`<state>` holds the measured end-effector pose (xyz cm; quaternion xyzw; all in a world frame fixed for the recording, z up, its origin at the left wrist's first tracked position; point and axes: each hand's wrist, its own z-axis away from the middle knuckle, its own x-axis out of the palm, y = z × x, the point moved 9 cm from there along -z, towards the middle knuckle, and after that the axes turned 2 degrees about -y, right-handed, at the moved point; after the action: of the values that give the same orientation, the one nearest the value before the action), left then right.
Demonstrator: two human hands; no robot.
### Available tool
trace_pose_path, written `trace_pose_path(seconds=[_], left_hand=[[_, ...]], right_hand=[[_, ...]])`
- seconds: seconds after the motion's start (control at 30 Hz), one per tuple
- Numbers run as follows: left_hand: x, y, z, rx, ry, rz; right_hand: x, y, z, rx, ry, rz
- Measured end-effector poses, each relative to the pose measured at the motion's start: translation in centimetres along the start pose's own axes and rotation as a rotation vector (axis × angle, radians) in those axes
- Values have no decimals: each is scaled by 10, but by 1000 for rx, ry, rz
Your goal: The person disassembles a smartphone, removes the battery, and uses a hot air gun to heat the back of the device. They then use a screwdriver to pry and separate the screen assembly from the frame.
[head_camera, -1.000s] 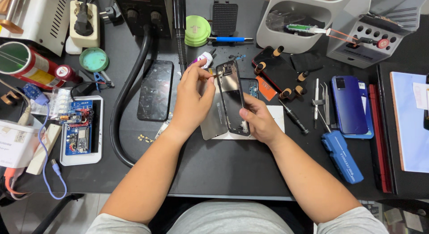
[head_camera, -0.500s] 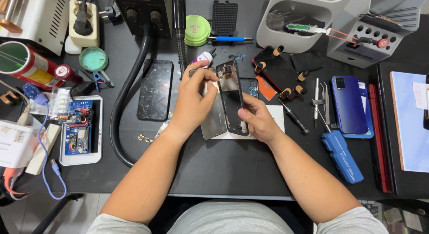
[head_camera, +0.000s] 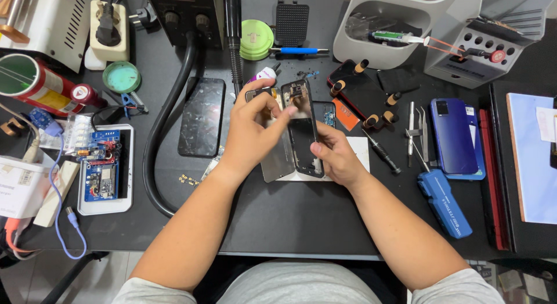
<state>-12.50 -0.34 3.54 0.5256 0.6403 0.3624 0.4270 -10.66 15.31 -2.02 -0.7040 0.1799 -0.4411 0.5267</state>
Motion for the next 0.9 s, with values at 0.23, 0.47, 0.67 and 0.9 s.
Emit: trace_pose_path(seconds=[0.23, 0.47, 0.67, 0.9], left_hand=[[-6, 3, 1, 37, 28, -162], [-8, -10, 1, -105, 21, 94], [12, -38, 2, -482, 3, 835], [18, -41, 3, -558, -12, 821]], right_hand=[[-2, 1, 0, -2, 23, -22], [-7, 2, 3, 11, 38, -170], [-13, -7, 2, -60, 80, -227], [-16, -5, 2, -47, 80, -225]])
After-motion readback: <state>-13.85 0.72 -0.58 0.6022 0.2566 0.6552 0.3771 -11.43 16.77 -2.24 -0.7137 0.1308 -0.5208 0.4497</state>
